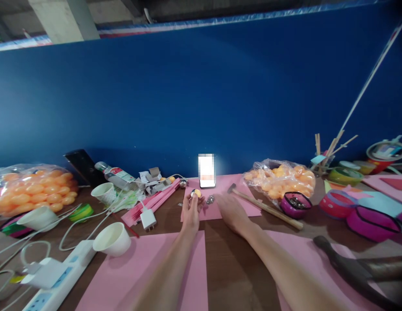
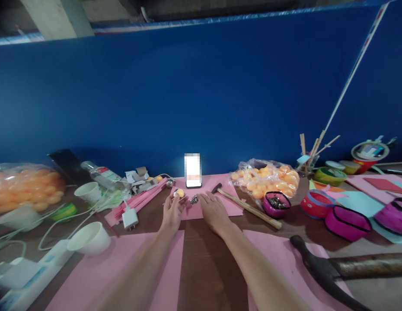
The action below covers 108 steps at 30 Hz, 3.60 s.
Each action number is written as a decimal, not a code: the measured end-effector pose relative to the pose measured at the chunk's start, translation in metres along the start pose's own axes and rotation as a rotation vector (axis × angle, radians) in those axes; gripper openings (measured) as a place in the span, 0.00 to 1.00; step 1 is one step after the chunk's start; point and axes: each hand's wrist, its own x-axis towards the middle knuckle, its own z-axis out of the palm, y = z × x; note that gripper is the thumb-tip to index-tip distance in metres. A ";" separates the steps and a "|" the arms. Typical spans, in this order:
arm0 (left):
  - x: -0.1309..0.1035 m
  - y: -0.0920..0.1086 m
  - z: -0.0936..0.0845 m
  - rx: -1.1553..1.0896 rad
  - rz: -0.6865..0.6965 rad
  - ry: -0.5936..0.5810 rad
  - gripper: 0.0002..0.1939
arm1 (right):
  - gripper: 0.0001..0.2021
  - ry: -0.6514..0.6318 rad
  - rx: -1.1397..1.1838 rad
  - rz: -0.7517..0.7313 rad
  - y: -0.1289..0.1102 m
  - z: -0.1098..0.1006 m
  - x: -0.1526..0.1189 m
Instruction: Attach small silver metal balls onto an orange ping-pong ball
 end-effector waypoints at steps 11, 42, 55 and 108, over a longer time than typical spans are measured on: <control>0.002 -0.004 -0.004 0.051 0.006 -0.038 0.16 | 0.19 0.166 0.053 0.079 0.014 0.009 0.000; -0.001 0.001 0.000 0.133 -0.006 -0.073 0.18 | 0.13 -0.059 0.022 0.113 0.006 -0.004 -0.003; 0.000 -0.001 -0.001 0.127 -0.006 -0.081 0.18 | 0.13 -0.104 -0.002 0.140 0.006 -0.006 -0.002; -0.010 0.007 0.005 0.417 -0.037 -0.290 0.28 | 0.08 0.091 0.349 0.103 0.009 -0.010 -0.008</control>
